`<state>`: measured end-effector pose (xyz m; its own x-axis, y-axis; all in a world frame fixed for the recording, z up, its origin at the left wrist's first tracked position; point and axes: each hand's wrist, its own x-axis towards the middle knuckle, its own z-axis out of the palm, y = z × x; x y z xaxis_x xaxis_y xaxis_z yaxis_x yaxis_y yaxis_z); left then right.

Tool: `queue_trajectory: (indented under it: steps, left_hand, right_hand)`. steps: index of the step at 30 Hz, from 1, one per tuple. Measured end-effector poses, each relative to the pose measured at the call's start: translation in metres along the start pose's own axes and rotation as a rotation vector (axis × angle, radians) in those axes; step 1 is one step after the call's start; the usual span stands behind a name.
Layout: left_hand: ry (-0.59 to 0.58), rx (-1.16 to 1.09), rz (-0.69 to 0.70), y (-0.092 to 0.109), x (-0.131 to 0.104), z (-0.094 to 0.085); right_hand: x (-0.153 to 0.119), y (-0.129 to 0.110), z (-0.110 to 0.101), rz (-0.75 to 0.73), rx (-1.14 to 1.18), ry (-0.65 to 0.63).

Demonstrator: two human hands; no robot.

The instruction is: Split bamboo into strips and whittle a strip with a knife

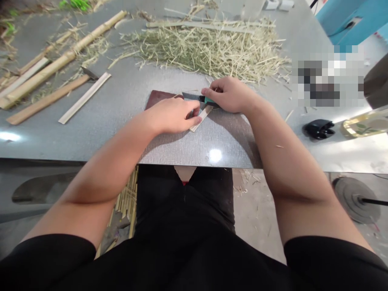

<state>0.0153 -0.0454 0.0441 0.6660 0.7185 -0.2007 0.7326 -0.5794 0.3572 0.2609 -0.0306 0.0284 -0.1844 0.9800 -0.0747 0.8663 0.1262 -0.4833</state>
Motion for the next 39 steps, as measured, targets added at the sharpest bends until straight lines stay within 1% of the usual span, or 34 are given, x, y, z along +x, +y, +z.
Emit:
queue_trajectory:
  steps: [7, 12, 18, 22, 24, 26, 28, 32, 36, 39]
  left_hand:
    - [-0.004, 0.015, -0.021, 0.003, -0.002, 0.000]
    - [-0.010, 0.028, -0.012, 0.004, -0.003, -0.001]
    - [-0.005, 0.031, -0.014, 0.002, -0.001, 0.000]
    - [0.016, 0.033, -0.008, -0.001, 0.002, 0.002]
    - [0.024, 0.026, -0.002, -0.002, 0.003, 0.002]
    - [0.034, 0.018, 0.007, -0.003, 0.004, 0.003]
    - [0.050, 0.015, 0.018, -0.004, 0.004, 0.005]
    - [0.075, 0.008, 0.036, -0.004, 0.006, 0.006]
    - [0.108, 0.011, 0.066, -0.002, 0.006, 0.008]
    - [0.103, 0.044, 0.062, -0.001, 0.007, 0.009]
  right_hand:
    - [-0.002, -0.003, -0.002, 0.047, 0.013, -0.037]
    - [-0.002, -0.003, -0.002, 0.033, 0.009, -0.033]
    - [0.002, 0.007, 0.001, -0.040, 0.096, 0.011]
    - [0.004, 0.007, 0.003, 0.024, 0.082, 0.047]
    - [0.005, 0.005, 0.003, 0.034, 0.080, 0.061]
    - [0.005, 0.004, 0.003, 0.002, 0.085, 0.100]
    - [0.004, 0.004, 0.003, -0.020, 0.086, 0.172]
    - [0.003, 0.007, 0.002, 0.024, 0.086, 0.315]
    - [0.004, 0.011, 0.002, 0.019, 0.107, 0.383]
    - [0.007, 0.014, 0.003, 0.034, 0.137, 0.424]
